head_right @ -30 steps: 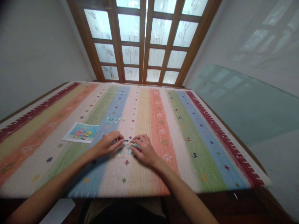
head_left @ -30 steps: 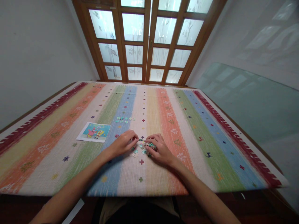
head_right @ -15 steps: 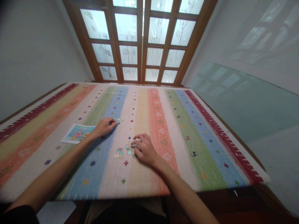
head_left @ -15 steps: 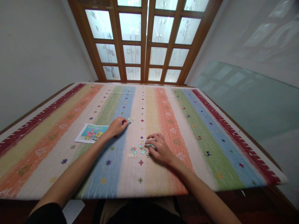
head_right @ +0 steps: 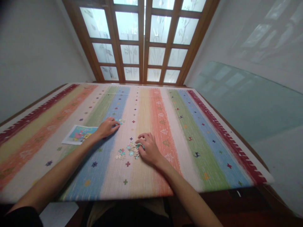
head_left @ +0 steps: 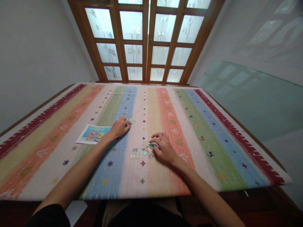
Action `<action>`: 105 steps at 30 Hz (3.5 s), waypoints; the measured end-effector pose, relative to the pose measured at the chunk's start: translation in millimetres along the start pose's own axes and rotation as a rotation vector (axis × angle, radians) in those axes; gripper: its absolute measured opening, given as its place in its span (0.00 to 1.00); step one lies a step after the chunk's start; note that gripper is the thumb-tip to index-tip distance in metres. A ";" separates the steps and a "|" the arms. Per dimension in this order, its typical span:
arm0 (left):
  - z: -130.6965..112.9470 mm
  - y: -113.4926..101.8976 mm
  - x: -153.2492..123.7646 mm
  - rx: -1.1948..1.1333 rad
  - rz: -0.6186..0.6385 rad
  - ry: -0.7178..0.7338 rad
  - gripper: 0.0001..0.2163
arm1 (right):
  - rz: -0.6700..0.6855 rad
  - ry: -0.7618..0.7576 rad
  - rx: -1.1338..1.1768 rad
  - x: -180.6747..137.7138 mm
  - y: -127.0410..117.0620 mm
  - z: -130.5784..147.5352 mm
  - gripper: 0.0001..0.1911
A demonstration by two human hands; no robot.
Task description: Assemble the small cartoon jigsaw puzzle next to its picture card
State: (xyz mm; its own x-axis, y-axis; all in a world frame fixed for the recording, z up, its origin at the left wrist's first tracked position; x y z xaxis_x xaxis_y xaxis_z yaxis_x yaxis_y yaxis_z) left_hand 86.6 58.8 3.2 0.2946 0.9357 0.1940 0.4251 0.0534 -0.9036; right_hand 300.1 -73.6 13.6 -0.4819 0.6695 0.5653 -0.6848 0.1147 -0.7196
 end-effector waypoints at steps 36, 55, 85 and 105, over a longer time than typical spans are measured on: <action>-88.4 27.9 -54.4 -0.187 0.196 0.199 0.06 | 0.143 -0.048 -0.012 1.3 12.4 10.9 0.03; -18.7 3.7 5.3 0.026 -0.134 -0.002 0.04 | 0.135 -0.065 -0.006 1.8 10.6 12.3 0.04; -108.9 23.6 -91.9 -0.276 0.227 0.282 0.07 | 0.087 -0.002 -0.052 1.2 6.7 -0.2 0.13; -70.8 -2.3 -68.7 -0.158 0.069 0.200 0.13 | 0.048 -0.061 -0.047 1.7 2.4 7.5 0.09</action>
State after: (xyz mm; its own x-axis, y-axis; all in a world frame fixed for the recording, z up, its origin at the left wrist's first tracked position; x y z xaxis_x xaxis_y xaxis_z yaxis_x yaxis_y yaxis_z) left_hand 125.9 -30.3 19.0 0.4846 0.8467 0.2197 0.5215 -0.0780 -0.8497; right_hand 293.5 -77.7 15.9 -0.5474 0.6289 0.5521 -0.6344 0.1183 -0.7639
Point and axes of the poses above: each hand's wrist, its own x-axis towards the middle knuckle, its own y-axis out of the palm, z = x × y, the point moved 9 cm from there along x, towards the middle knuckle, and after that the axes turned 10 degrees about -y, right-handed, at the moved point
